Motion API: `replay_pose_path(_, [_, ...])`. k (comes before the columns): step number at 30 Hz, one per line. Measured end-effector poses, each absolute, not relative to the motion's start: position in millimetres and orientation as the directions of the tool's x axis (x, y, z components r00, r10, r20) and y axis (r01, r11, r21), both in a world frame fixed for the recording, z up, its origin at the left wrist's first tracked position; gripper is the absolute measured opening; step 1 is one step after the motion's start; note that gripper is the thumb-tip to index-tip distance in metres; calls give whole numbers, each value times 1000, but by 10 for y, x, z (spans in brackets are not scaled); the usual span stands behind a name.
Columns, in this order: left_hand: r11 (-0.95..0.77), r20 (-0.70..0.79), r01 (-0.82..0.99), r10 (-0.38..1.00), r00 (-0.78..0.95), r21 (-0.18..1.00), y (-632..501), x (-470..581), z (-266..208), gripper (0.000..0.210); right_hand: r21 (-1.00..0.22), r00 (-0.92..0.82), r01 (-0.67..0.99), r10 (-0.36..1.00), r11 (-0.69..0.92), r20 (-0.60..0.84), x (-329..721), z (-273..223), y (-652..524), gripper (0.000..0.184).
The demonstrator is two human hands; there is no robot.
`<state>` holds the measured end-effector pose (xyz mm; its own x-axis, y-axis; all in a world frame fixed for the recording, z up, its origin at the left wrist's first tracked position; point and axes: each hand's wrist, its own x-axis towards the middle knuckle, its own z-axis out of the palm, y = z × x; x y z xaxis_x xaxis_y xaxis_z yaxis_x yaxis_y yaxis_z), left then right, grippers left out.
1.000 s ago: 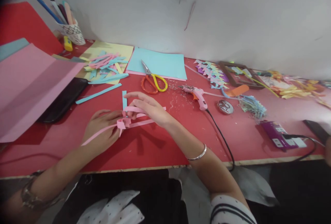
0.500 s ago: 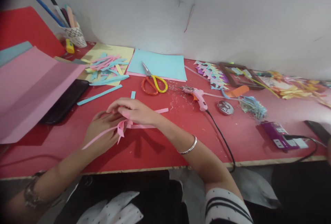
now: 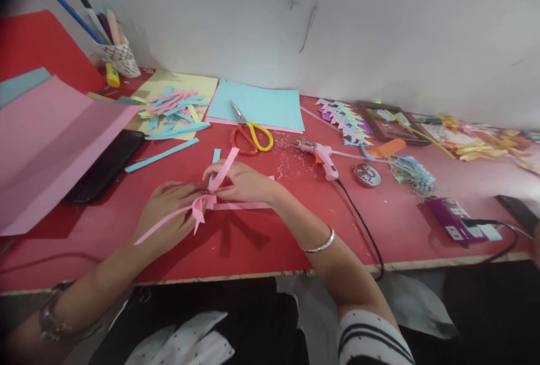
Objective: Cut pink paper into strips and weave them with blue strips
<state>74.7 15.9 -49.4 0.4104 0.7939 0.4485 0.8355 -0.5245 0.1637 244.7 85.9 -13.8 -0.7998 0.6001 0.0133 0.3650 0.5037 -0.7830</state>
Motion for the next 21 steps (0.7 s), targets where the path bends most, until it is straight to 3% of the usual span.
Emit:
replay_pose_path(4, [-514, 395, 829, 824, 405, 221, 163, 747, -513, 34, -695, -819, 360, 567, 623, 84, 2466, -207, 799, 4])
replay_pose_path(6, [-508, 381, 829, 832, 402, 235, 166, 747, -520, 34, -700, -816, 329, 564, 634, 128, 2453, -250, 781, 6])
replay_pose_path(14, [-503, 369, 839, 834, 410, 207, 169, 745, -486, 38, -789, -737, 304, 656, 534, 161, 2370, -235, 744, 10])
replay_pose_path(21, [-517, 422, 840, 807, 412, 167, 166, 751, -474, 37, -884, -792, 168, 593, 436, 142, 2384, -208, 730, 10])
